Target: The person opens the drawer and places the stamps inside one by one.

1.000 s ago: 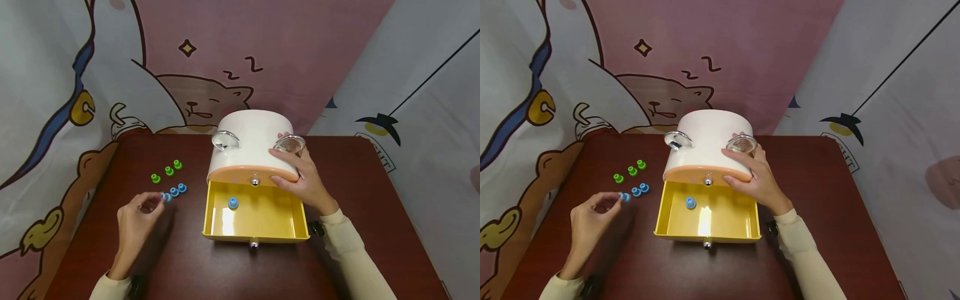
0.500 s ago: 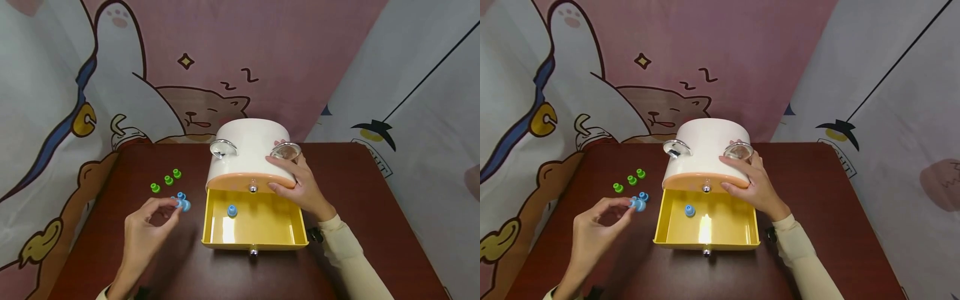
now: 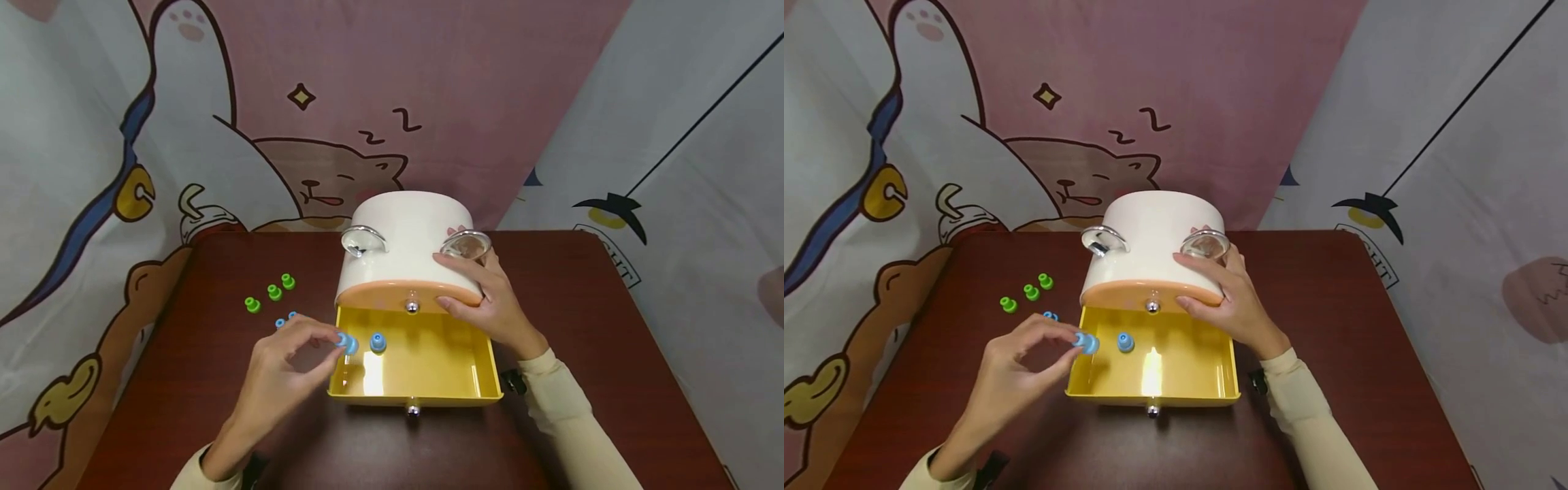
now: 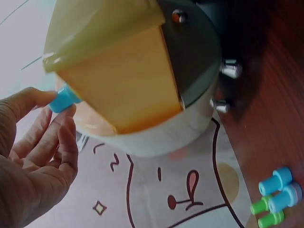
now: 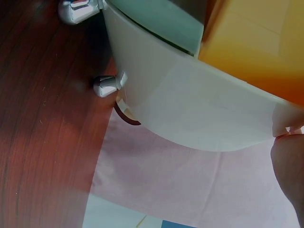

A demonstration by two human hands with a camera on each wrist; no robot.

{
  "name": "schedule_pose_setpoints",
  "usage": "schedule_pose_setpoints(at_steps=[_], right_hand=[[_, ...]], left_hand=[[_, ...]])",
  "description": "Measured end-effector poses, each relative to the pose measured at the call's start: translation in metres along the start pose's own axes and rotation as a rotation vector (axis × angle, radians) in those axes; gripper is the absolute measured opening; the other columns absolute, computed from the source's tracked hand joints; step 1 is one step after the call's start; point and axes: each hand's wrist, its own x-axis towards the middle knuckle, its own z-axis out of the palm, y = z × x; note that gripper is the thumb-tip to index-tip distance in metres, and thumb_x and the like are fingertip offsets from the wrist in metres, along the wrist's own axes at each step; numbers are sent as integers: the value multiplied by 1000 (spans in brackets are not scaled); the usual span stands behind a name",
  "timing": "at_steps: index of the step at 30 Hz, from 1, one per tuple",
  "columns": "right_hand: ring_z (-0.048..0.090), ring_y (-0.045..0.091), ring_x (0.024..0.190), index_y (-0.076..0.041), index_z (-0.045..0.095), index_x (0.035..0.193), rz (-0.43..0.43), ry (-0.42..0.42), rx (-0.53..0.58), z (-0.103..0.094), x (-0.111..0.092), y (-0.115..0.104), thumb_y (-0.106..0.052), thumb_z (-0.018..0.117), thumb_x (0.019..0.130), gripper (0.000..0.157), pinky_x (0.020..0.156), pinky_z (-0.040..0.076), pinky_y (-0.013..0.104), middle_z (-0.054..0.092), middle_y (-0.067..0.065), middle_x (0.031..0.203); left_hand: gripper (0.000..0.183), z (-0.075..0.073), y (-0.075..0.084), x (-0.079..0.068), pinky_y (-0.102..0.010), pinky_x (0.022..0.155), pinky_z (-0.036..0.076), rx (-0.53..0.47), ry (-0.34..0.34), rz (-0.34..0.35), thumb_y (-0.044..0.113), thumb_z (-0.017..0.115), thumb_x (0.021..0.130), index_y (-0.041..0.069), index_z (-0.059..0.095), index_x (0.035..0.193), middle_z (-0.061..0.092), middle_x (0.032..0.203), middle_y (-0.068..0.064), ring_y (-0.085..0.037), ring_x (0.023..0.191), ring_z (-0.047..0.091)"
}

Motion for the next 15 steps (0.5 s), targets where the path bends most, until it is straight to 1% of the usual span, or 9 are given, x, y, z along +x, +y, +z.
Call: schedule_pose_setpoints(at_steps=[4,6,8,9,11,13,15], right_hand=[[34,32,154,-15,72,145,2,-5,6,0,0,1,-18,92,86,62,124,21,60,42,5,170],[34,31,155,-15,72,145,1,-1,2,0,0,1,-18,92,86,62,125,21,60,43,4,170],[35,31,155,-16,72,145,2,4,-5,-1,0,2,-18,92,85,62,124,22,60,44,4,169],[35,31,155,-16,73,144,3,6,-6,-1,0,2,-19,92,85,62,125,22,60,44,4,169],[35,31,156,-17,73,144,2,9,-11,-1,1,3,-19,91,85,62,125,22,60,44,4,169],[34,31,157,-16,73,144,1,7,-8,0,1,4,-19,91,86,61,126,22,60,44,4,168],[34,32,158,-16,73,144,1,7,-3,0,1,4,-19,91,87,60,127,21,60,43,5,168]], left_hand=[[34,12,0,3,-19,68,48,18,-62,40,-6,93,78,13,80,102,76,97,5,-16,83,66],[34,17,-1,5,-17,63,43,18,-103,57,-5,94,78,13,80,101,75,95,6,-17,77,62],[32,22,-2,7,-16,60,41,10,-148,66,-6,94,78,13,80,100,75,94,6,-17,75,61],[31,24,-3,7,-17,59,41,6,-171,69,-5,94,79,13,80,99,75,93,6,-17,75,61],[29,28,-5,10,-19,60,48,-9,-215,78,-7,93,79,11,80,98,76,93,5,-17,76,65],[28,32,-6,12,-24,64,56,-13,-251,94,-9,93,79,9,80,97,77,93,3,-18,79,69],[27,36,-6,15,-28,69,60,-4,-282,114,-8,93,79,8,80,96,77,93,2,-18,81,71]])
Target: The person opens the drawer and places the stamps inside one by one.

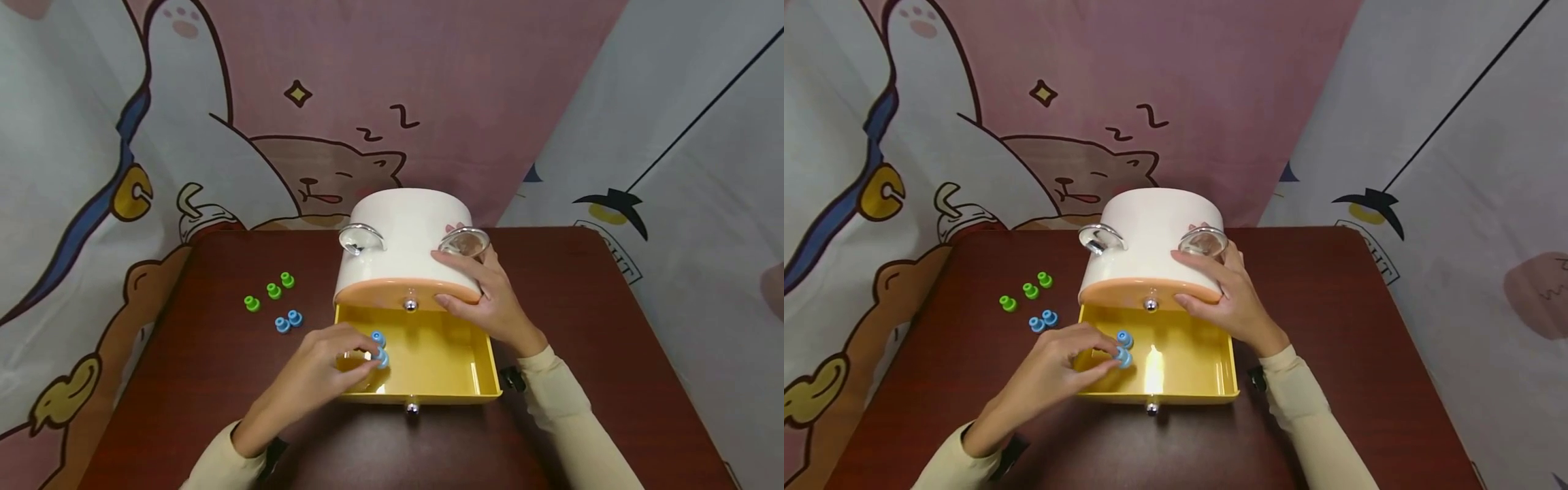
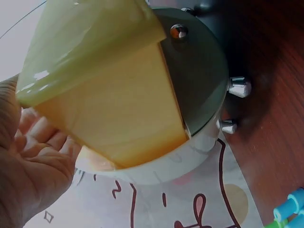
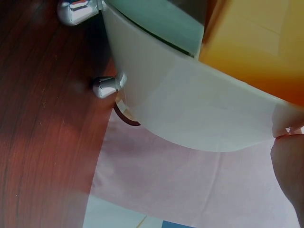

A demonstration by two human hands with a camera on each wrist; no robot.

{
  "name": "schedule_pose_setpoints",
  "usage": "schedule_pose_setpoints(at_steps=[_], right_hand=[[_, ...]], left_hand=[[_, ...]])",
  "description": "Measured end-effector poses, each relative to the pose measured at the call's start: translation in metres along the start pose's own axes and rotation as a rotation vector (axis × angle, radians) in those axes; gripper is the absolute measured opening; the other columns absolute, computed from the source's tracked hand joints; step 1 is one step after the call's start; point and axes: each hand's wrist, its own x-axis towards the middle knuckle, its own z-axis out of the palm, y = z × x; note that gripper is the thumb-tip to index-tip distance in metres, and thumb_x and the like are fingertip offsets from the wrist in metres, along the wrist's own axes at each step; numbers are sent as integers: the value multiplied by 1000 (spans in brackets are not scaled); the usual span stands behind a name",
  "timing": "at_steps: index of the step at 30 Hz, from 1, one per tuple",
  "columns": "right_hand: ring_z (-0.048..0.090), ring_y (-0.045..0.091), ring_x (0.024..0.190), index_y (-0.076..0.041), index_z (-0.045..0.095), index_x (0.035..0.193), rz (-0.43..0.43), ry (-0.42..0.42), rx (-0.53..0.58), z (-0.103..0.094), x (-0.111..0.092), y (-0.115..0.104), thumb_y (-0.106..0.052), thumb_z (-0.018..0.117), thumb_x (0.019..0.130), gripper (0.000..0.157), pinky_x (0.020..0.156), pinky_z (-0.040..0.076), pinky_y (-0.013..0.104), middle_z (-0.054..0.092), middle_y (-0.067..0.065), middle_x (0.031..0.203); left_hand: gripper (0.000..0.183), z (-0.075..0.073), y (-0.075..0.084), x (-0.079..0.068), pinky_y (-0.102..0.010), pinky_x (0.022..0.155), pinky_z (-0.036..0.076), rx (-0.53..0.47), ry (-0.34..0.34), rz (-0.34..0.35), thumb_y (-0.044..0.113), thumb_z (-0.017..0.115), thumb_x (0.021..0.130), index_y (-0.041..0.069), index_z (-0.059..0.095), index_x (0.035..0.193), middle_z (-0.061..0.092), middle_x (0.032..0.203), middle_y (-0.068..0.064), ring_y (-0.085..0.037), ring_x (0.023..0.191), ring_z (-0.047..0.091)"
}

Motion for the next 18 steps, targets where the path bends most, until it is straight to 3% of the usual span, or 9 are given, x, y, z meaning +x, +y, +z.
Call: schedule_pose_setpoints(at_steps=[3,9,18], right_hand=[[35,32,156,-16,73,144,-5,4,-5,0,0,1,-22,91,87,60,125,22,60,46,6,167],[36,32,155,-18,73,144,-8,6,-25,1,1,1,-20,90,85,61,125,22,60,44,6,168],[34,33,155,-13,72,144,5,0,-9,0,0,-6,-18,92,85,61,124,21,63,45,10,168]], left_hand=[[25,3,0,6,-28,72,60,43,-40,20,-5,94,80,9,79,94,76,92,3,-15,82,69],[16,6,0,14,-21,71,51,143,-146,-24,7,94,85,13,80,91,74,89,9,-12,82,61],[17,10,1,24,-28,70,52,214,-283,-87,15,94,88,19,78,87,72,85,13,-13,79,64]])
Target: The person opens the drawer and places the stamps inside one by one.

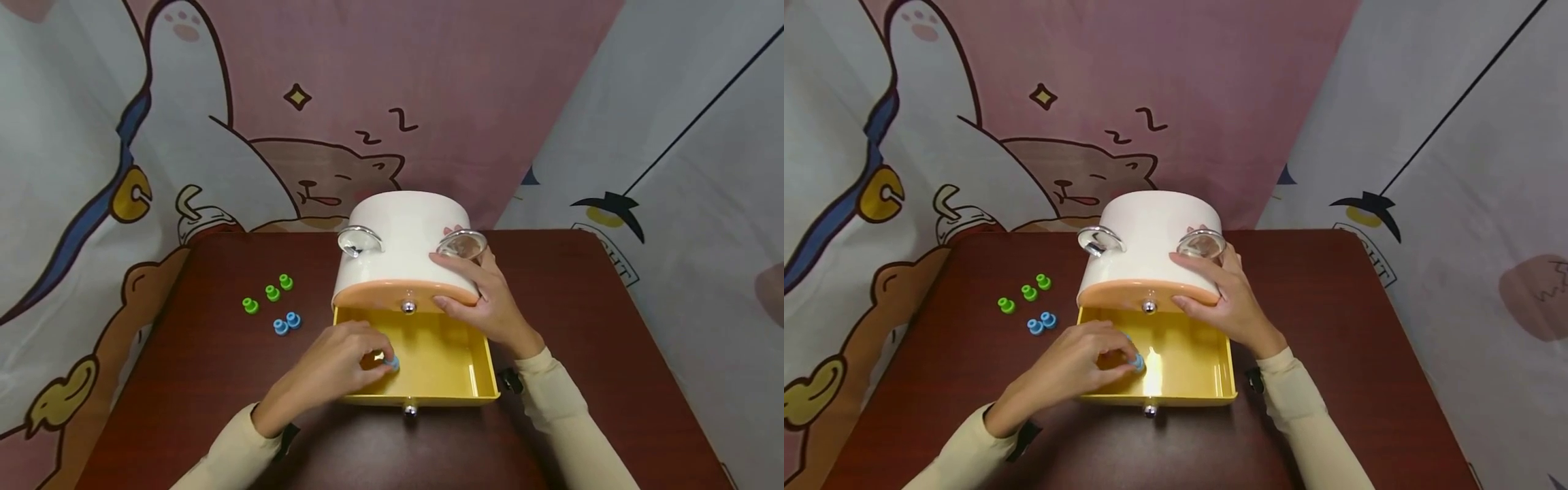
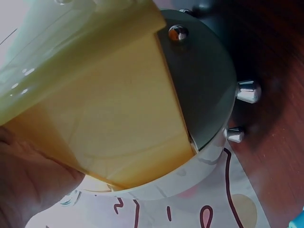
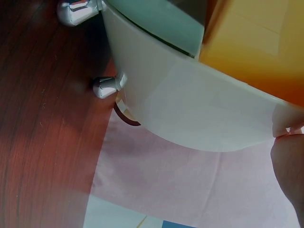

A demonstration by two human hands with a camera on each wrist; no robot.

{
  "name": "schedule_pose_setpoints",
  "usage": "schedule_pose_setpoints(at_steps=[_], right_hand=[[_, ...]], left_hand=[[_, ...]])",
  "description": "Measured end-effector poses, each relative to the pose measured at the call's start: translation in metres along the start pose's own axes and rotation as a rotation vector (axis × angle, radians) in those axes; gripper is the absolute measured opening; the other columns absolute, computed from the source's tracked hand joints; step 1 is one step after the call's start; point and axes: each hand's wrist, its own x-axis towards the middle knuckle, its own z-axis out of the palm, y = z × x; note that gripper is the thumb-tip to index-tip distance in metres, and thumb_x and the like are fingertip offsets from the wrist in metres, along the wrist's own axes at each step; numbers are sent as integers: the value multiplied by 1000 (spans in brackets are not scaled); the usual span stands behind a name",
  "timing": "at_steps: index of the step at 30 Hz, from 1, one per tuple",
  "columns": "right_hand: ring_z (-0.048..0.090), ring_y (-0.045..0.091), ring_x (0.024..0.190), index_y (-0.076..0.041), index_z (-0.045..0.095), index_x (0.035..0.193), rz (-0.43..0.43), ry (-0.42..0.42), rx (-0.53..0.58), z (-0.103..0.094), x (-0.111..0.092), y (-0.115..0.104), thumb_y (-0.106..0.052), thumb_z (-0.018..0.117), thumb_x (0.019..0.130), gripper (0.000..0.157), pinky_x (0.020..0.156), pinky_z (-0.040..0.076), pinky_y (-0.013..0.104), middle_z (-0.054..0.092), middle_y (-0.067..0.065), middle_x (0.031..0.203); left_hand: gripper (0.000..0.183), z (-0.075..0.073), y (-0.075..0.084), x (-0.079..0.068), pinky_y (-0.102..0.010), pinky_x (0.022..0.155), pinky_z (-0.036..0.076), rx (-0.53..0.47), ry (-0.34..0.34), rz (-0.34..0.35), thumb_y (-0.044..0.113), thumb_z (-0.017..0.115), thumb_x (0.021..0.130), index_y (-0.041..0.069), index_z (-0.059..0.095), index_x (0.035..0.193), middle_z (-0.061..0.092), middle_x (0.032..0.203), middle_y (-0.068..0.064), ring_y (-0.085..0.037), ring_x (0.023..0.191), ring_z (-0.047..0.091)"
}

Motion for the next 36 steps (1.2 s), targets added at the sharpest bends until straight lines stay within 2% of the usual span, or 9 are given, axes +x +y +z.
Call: schedule_pose_setpoints(at_steps=[4,8,14,18,21,24,27,32,36], right_hand=[[35,34,155,-14,72,144,-9,0,-13,0,0,0,-26,90,89,59,124,21,63,45,10,168],[36,34,156,-18,73,145,-33,8,-30,0,0,5,-39,88,91,59,126,23,57,45,7,168],[36,33,156,-17,73,144,-27,7,-11,1,1,6,-19,90,85,62,126,24,56,45,8,168],[37,34,155,-16,74,143,-36,12,-23,1,1,7,-19,91,84,61,125,24,58,46,10,167],[37,34,155,-16,74,142,-37,15,-31,0,1,6,-24,91,85,60,125,23,60,46,10,167],[37,34,155,-16,74,142,-28,16,-28,1,0,5,-22,91,84,61,125,23,57,45,9,168],[38,34,155,-15,74,142,-20,21,-22,1,0,4,-15,91,80,64,126,24,55,44,10,168],[37,33,156,-15,74,142,-4,14,-13,1,0,4,-12,91,79,65,126,23,55,43,9,168],[36,32,156,-16,74,142,3,7,-14,1,0,4,-15,90,81,63,126,22,58,43,7,169]], left_hand=[[18,2,1,4,-26,63,49,19,-27,-13,16,93,88,22,76,85,71,83,15,-8,72,64],[21,5,0,8,-22,54,41,53,-21,-5,15,92,87,25,74,83,67,78,19,-1,62,55],[23,7,-2,10,-22,51,38,84,-18,1,16,93,86,26,73,82,67,77,19,-2,61,55],[18,4,-2,8,-23,57,44,45,-21,-2,17,93,87,22,76,87,69,80,16,-5,66,59],[15,0,-2,4,-23,62,47,-51,5,3,17,93,89,18,78,95,72,85,11,-9,71,62],[19,-2,-7,-3,-22,63,50,-197,87,30,11,93,88,12,80,102,76,93,6,-9,70,61],[24,-1,-13,-11,-27,69,55,-298,216,82,4,93,85,10,81,105,79,104,2,-9,75,63],[34,1,-24,-29,-33,91,55,-374,434,164,-5,89,83,13,81,111,79,117,-7,-23,101,68],[37,3,-36,-46,-31,101,51,-426,598,138,-10,83,82,7,79,114,77,115,-17,-32,109,67]])
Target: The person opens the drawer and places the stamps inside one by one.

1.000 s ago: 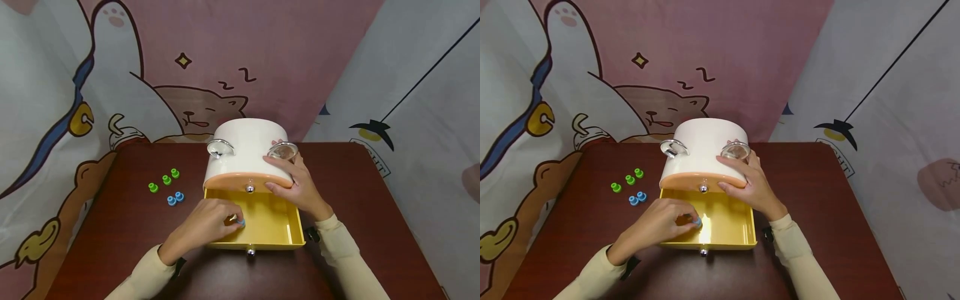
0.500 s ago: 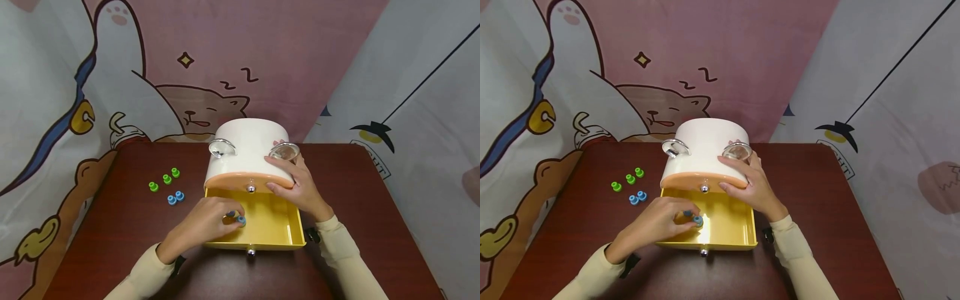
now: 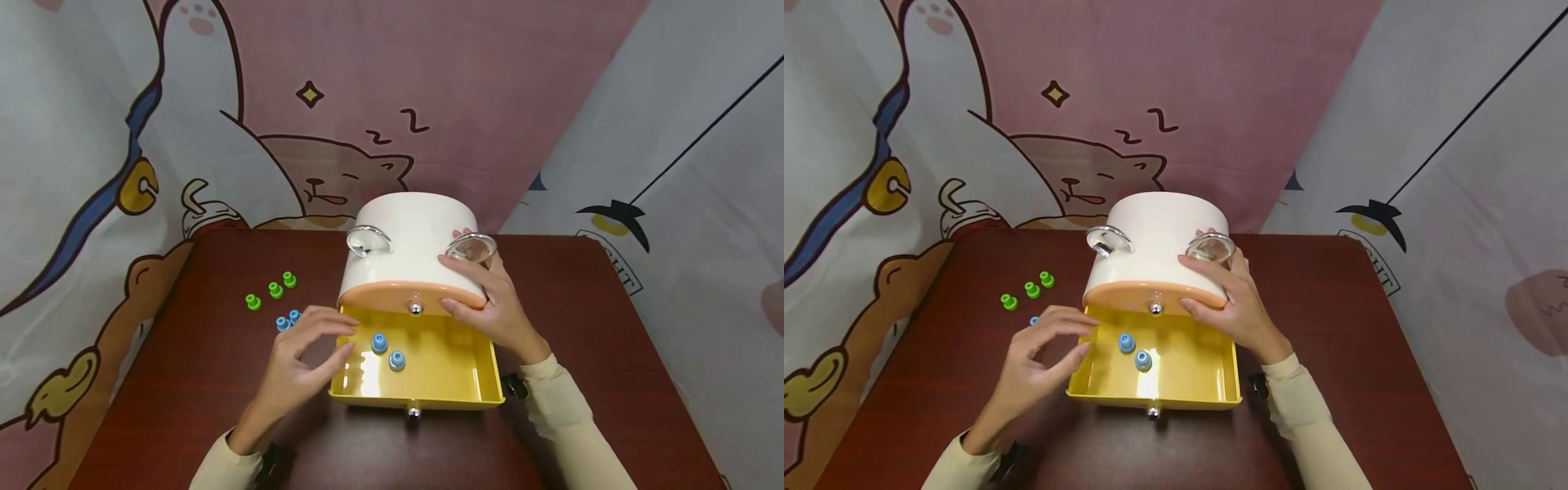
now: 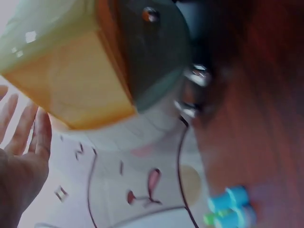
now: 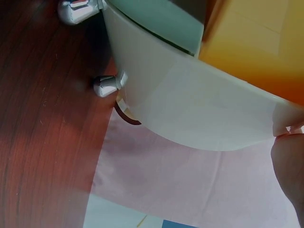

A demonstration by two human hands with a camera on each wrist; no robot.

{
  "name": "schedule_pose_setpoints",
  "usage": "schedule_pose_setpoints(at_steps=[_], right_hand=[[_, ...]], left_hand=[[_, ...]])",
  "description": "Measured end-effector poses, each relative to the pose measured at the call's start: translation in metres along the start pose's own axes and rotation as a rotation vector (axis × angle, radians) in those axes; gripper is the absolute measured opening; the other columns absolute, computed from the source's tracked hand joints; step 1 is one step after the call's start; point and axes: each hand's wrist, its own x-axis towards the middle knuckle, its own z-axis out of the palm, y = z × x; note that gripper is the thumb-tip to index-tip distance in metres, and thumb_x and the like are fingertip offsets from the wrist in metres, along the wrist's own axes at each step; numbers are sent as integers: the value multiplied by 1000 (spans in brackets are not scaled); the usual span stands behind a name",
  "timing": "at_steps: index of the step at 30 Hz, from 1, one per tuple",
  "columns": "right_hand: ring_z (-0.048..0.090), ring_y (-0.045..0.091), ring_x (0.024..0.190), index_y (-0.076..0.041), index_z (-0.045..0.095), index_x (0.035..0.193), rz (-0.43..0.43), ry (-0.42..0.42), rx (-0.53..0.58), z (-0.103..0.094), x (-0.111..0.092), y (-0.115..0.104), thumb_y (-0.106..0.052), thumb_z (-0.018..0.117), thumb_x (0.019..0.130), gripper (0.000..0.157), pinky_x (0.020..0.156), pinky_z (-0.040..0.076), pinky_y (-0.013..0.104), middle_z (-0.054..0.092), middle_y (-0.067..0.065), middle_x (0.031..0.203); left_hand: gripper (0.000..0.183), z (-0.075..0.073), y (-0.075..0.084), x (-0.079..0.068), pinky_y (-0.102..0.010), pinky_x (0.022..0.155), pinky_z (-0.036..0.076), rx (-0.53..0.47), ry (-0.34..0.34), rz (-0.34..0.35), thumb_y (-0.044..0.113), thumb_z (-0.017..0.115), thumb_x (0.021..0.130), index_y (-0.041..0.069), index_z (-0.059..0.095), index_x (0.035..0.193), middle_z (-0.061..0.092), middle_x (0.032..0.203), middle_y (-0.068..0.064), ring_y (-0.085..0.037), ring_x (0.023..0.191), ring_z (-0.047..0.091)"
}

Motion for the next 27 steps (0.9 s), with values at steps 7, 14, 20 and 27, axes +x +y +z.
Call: schedule_pose_setpoints(at_steps=[7,14,20,27], right_hand=[[35,33,156,-14,73,142,-5,-7,6,0,-1,0,-12,90,82,63,127,22,56,43,8,169],[35,33,157,-14,74,142,-6,1,13,0,-2,0,-14,91,82,63,128,22,54,43,9,168],[35,33,157,-14,73,142,4,-2,21,0,-3,1,-15,91,83,62,128,23,50,43,8,168],[35,32,157,-15,73,143,1,-6,10,0,-1,0,-12,90,82,63,126,22,60,43,7,169]], left_hand=[[46,-29,-18,-27,-24,88,53,61,193,-157,-24,77,78,-5,75,120,73,115,-24,-20,102,66],[49,-45,-25,-44,-21,69,51,202,245,-293,-22,83,77,-3,75,122,71,107,-12,-16,85,63],[38,-51,-37,-50,-19,58,42,271,252,-434,-12,85,86,1,76,121,67,102,-4,-17,74,57],[35,-56,-49,-55,-20,58,41,350,265,-565,-6,86,88,4,77,120,65,99,-1,-15,73,58]])
